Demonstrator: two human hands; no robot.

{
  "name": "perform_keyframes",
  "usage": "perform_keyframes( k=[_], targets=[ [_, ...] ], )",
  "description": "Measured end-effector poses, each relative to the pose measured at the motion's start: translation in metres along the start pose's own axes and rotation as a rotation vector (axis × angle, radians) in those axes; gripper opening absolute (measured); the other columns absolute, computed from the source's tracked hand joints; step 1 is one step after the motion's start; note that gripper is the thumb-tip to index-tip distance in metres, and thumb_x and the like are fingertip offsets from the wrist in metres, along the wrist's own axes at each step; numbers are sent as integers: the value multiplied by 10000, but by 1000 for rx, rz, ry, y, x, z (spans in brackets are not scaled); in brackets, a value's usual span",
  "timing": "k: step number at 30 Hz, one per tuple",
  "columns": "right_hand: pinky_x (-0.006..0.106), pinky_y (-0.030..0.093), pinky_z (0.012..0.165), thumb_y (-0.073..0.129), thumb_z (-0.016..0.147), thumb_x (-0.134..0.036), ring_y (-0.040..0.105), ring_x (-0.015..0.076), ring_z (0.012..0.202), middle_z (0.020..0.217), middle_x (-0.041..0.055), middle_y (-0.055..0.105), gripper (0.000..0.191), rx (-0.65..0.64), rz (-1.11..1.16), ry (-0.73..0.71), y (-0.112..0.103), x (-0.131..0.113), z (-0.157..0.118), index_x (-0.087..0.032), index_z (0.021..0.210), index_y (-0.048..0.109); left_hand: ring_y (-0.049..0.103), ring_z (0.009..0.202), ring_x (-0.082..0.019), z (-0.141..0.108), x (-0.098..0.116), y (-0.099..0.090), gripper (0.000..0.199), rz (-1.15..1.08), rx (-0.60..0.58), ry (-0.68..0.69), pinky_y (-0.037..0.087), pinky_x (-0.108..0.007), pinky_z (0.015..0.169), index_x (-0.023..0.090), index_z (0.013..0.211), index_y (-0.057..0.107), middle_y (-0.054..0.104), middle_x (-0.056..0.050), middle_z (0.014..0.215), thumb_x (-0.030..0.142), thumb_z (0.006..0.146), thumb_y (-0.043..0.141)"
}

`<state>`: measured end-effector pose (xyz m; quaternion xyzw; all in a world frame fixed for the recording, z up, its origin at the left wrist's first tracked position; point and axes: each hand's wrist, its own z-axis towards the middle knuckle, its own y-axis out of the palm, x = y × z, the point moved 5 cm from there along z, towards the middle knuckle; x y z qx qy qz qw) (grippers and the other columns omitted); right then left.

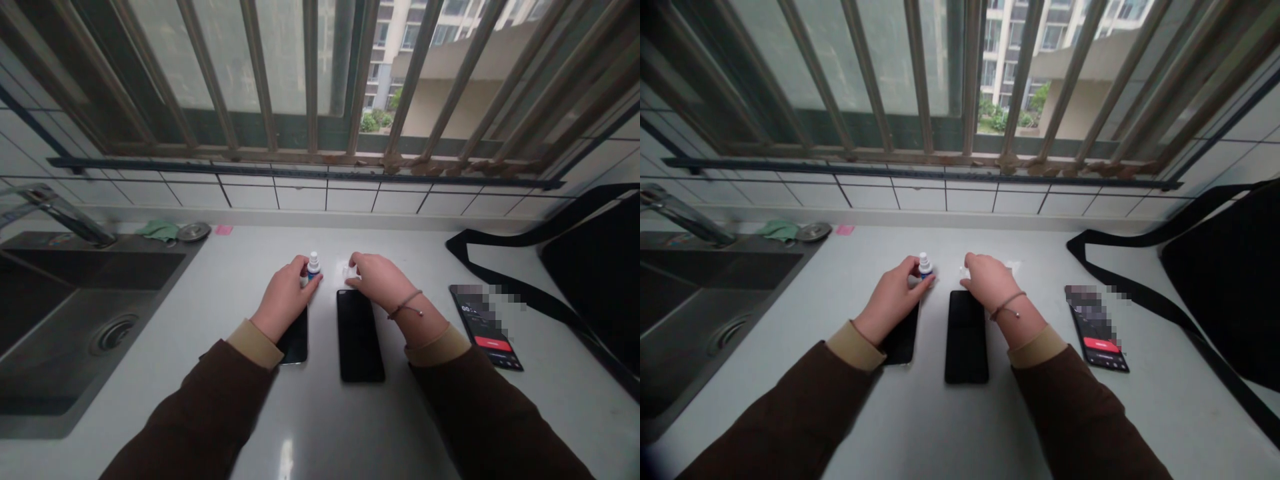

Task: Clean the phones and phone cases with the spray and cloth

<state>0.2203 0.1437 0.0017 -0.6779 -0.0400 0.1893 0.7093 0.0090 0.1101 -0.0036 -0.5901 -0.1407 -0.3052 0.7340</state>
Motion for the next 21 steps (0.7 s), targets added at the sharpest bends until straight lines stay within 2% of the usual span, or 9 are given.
perform_keyframes(
  k=[2,4,8,10,13,15,18,21],
  targets=[
    [336,501,802,775,938,-203,728,260,944,999,94,780,174,1,7,-6,6,1,1,-189,1100,712,703,900,-255,0,0,1,177,22,-3,23,515,-360,798,237,1118,610,739,-58,995,348,999,681],
    [346,506,812,752,948,-188,724,270,969,1043,117,773,181,21,18,-10,9,0,1,-178,1121,701,707,897,-264,-1,0,3,177,44,-4,42,524,-371,796,231,1122,618,744,-71,991,361,1012,664],
    [371,520,807,796,924,-223,722,294,991,1195,163,744,447,70,49,-34,10,-6,1,-173,1336,628,721,895,-266,-2,0,4,192,53,1,49,539,-373,792,230,1151,620,754,-77,991,361,1018,663],
    [363,520,821,773,939,-192,727,278,983,1167,132,757,374,72,68,-75,11,-10,2,-212,1297,666,725,896,-263,-3,0,4,184,51,-1,48,542,-370,794,230,1148,621,757,-75,991,353,1019,664],
    [349,517,847,726,975,-156,734,256,971,1065,98,782,136,80,108,-122,10,-17,3,-218,1096,738,729,901,-265,-3,1,4,172,50,-4,47,544,-369,798,230,1133,626,760,-79,994,354,1020,661],
    [345,519,857,715,994,-160,736,250,978,1051,98,788,112,112,138,-117,4,-21,3,-196,1099,732,729,909,-270,-2,2,3,173,49,-7,47,543,-369,802,230,1128,629,760,-81,1001,357,1016,665],
    [329,523,834,713,1026,-231,729,219,911,1026,71,784,148,257,249,-83,-14,-28,-1,-183,1165,695,726,907,-272,-2,2,3,188,55,-15,48,538,-368,798,228,1143,632,761,-83,1012,360,1014,669],
    [315,530,807,726,1024,-283,705,189,824,999,38,772,101,464,446,-139,-34,-40,-11,-202,1079,699,724,900,-271,-2,2,5,212,50,-20,57,533,-369,794,223,1177,638,768,-86,1026,362,1020,661]
  ],
)
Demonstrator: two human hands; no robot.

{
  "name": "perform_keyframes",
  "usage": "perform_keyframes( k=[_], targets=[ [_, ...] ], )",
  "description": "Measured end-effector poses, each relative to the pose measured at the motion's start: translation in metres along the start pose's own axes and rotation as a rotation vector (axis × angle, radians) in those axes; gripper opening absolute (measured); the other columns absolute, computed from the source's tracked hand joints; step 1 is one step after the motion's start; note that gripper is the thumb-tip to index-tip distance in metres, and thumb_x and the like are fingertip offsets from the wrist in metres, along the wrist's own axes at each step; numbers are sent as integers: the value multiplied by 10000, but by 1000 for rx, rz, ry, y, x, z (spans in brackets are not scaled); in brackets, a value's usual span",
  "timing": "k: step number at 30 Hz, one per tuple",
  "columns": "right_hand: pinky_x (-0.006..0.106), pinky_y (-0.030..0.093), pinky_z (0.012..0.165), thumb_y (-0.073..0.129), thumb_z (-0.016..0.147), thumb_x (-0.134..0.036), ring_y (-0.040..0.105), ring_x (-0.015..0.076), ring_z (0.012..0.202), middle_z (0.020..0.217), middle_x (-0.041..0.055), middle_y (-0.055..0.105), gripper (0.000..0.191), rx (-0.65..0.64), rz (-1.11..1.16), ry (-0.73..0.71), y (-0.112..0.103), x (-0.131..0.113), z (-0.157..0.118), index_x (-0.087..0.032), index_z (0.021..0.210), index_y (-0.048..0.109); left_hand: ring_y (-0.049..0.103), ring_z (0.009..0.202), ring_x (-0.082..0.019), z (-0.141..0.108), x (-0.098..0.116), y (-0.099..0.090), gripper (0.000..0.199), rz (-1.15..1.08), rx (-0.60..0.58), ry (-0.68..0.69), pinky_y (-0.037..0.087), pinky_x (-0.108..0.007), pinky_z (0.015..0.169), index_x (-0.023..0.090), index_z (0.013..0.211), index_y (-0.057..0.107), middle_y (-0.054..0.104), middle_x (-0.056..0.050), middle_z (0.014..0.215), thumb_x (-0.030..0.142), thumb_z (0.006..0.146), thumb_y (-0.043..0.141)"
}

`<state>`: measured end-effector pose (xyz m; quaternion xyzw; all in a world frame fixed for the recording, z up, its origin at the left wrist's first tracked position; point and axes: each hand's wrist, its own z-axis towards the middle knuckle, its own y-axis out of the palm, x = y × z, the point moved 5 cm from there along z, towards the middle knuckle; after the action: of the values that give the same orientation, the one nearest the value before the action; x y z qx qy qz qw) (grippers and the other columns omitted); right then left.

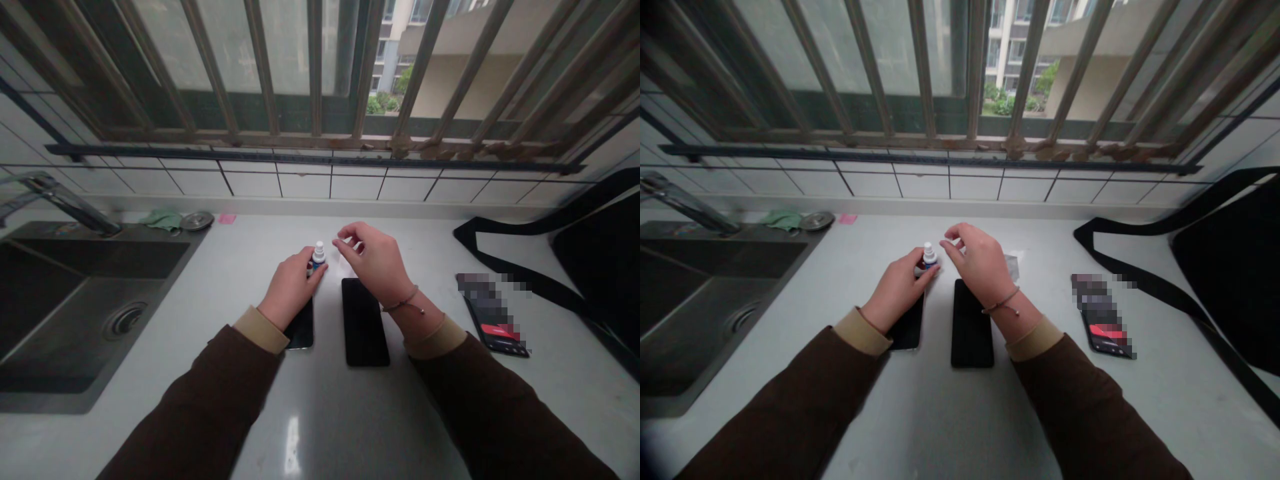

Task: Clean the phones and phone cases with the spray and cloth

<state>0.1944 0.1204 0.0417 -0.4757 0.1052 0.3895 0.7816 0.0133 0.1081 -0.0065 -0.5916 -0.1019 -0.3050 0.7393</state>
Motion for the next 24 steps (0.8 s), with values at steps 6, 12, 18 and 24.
perform_keyframes(
  k=[6,12,18,24],
  targets=[
    [361,555,934,666,1054,-248,724,232,980,1161,76,771,131,-6,80,-153,8,-25,-6,-216,1171,715,729,918,-262,-1,2,3,216,-12,3,26,539,-365,822,240,1206,643,773,-66,1019,340,1015,664],
    [372,547,958,614,1077,-230,710,248,1045,1145,98,759,151,-78,16,-153,20,-24,-9,-204,1170,730,732,930,-247,-3,7,4,177,-50,-21,57,549,-361,851,240,1185,657,780,-66,1065,272,1010,653],
    [334,554,856,641,1053,-226,706,225,950,1079,85,744,162,-78,42,-122,28,-20,-14,-195,1196,712,735,952,-241,-3,5,5,154,-86,-13,61,551,-356,852,233,1162,659,783,-69,1077,245,1011,629],
    [348,569,881,638,1044,-201,712,227,963,1102,91,746,149,-89,43,-104,34,-19,-15,-199,1176,708,736,965,-245,-3,7,4,120,-59,-18,57,549,-361,862,234,1128,661,780,-70,1066,261,1018,622]
  ],
)
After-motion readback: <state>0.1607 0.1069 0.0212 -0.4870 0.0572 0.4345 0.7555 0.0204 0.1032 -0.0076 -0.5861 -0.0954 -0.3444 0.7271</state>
